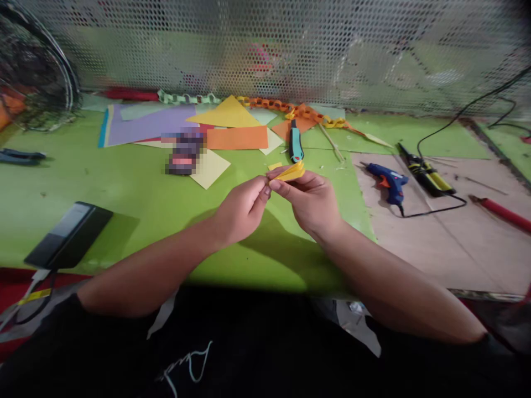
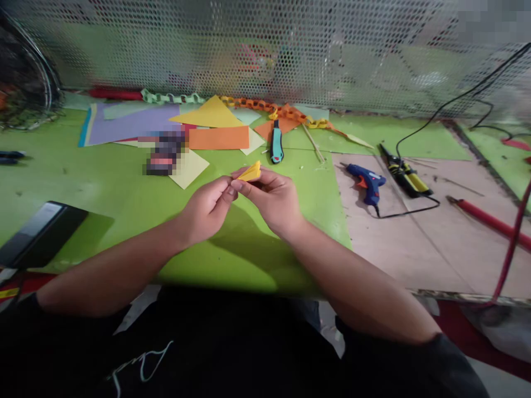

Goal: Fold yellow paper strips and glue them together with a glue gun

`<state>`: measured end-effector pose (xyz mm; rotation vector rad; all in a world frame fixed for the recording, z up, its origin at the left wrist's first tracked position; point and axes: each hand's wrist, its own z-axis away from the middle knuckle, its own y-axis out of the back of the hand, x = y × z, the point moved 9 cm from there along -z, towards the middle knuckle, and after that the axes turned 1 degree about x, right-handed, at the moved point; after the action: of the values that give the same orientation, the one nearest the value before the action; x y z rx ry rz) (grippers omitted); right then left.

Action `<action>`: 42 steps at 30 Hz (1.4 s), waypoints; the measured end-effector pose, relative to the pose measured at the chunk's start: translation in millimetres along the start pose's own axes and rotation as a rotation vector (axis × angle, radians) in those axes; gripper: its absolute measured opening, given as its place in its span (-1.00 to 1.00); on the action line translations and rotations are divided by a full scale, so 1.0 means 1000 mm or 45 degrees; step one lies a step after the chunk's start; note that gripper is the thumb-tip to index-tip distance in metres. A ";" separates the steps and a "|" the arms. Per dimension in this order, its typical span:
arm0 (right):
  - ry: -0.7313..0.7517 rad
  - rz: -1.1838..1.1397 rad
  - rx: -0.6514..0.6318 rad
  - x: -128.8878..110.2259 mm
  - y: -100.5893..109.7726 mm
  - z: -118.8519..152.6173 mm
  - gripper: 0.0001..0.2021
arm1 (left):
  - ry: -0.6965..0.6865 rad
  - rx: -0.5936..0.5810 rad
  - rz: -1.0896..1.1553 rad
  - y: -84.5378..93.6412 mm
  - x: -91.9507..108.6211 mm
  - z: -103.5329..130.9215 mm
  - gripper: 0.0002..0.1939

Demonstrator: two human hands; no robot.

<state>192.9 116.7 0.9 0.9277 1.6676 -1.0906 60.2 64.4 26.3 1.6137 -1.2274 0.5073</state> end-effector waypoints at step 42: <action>-0.037 -0.054 0.057 0.009 0.018 -0.006 -0.65 | 0.302 0.100 0.357 0.008 -0.029 -0.001 -0.62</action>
<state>205.0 129.7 -11.3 0.9041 1.6515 -1.1691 42.2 78.8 7.5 1.4043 -1.2702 0.9073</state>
